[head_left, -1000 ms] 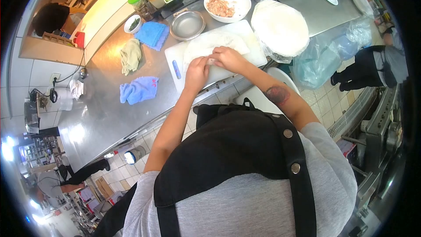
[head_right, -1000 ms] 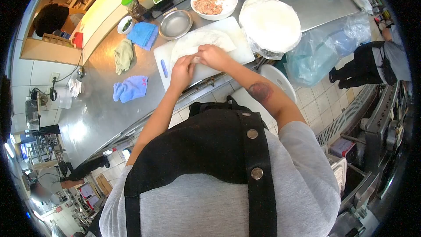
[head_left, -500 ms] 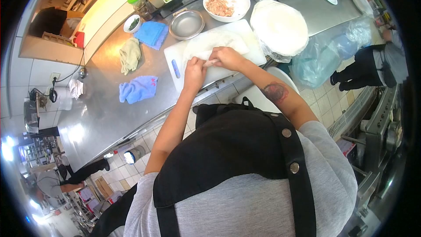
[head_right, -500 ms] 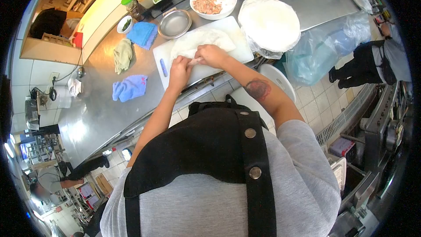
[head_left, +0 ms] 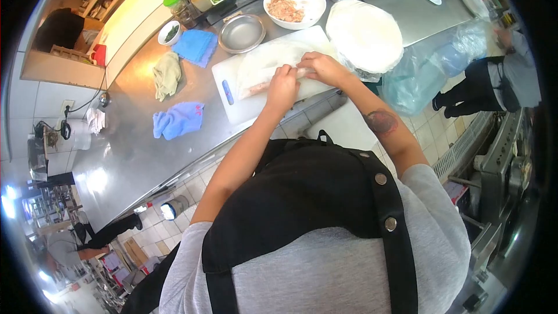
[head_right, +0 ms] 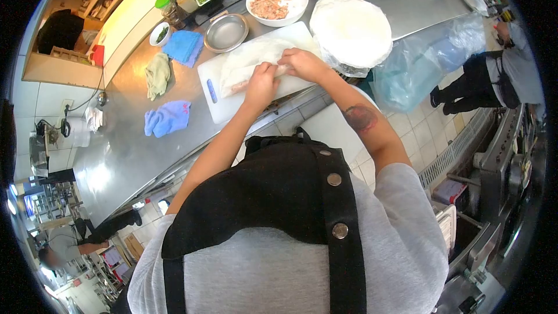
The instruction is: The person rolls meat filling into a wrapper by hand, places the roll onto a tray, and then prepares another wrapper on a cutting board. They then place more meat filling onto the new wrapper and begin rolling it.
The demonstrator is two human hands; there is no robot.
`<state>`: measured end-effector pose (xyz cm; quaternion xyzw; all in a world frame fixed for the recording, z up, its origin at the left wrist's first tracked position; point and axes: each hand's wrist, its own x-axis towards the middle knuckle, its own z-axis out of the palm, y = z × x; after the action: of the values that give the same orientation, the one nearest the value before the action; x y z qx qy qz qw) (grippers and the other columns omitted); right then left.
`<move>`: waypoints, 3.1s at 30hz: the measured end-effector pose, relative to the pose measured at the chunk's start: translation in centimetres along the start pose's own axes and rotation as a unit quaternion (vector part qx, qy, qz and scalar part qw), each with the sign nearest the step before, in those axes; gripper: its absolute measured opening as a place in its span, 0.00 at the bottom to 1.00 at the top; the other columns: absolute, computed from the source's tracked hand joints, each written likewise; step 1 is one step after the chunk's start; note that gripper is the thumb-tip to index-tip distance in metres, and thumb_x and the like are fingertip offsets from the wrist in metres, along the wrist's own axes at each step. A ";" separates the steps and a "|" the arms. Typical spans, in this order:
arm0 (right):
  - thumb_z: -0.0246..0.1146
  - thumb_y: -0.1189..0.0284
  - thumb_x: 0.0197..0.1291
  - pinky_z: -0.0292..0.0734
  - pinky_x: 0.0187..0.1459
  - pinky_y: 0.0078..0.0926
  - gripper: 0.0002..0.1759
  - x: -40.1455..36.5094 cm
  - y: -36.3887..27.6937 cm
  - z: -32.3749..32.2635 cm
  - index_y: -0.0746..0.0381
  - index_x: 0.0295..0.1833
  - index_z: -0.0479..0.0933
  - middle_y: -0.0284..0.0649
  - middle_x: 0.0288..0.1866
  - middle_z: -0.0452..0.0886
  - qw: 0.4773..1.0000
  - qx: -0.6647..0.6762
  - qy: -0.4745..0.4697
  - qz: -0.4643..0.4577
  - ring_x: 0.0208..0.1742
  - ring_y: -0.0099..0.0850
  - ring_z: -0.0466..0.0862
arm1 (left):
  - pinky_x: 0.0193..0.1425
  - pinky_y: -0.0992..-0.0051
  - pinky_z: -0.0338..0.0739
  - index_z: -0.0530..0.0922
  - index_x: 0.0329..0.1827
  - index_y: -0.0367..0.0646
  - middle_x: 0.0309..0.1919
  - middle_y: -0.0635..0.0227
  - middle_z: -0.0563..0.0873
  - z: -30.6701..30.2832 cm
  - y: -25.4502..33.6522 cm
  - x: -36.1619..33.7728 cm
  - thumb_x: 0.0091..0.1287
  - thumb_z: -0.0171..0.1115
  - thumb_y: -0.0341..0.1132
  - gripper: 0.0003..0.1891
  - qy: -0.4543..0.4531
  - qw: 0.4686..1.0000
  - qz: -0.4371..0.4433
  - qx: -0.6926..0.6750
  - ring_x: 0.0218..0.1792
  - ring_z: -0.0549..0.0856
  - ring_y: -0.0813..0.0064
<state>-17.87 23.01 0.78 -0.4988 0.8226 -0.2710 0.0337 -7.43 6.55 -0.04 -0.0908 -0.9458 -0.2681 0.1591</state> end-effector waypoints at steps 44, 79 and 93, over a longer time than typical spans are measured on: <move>0.70 0.69 0.49 0.78 0.48 0.40 0.09 4.4 -4.9 6.2 0.61 0.33 0.82 0.43 0.37 0.80 0.999 0.027 0.013 -0.024 0.43 0.43 0.83 | 0.45 0.62 0.79 0.85 0.33 0.38 0.34 0.55 0.84 -4.7 -6.7 -3.2 0.49 0.72 0.26 0.08 -0.053 0.993 -0.104 -0.003 0.38 0.84 0.54; 0.69 0.77 0.49 0.77 0.53 0.35 0.14 -3.7 1.9 -1.7 0.61 0.44 0.83 0.39 0.43 0.83 0.997 0.035 0.032 0.057 0.50 0.40 0.82 | 0.55 0.62 0.76 0.81 0.43 0.37 0.43 0.57 0.82 -1.4 -1.2 -0.4 0.50 0.70 0.24 0.16 -0.025 0.999 -0.002 -0.035 0.48 0.81 0.54; 0.68 0.77 0.49 0.78 0.51 0.37 0.16 -2.4 0.3 -2.4 0.56 0.46 0.84 0.39 0.47 0.82 0.988 -0.050 -0.031 0.140 0.51 0.40 0.82 | 0.56 0.62 0.76 0.82 0.46 0.36 0.43 0.56 0.81 2.6 -0.2 1.4 0.51 0.67 0.24 0.17 -0.026 0.999 -0.023 -0.024 0.49 0.80 0.54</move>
<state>-17.62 26.10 2.15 -0.3883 0.8953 -0.2062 0.0716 -9.47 7.93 -1.75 -0.0794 -0.9447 -0.2920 0.1263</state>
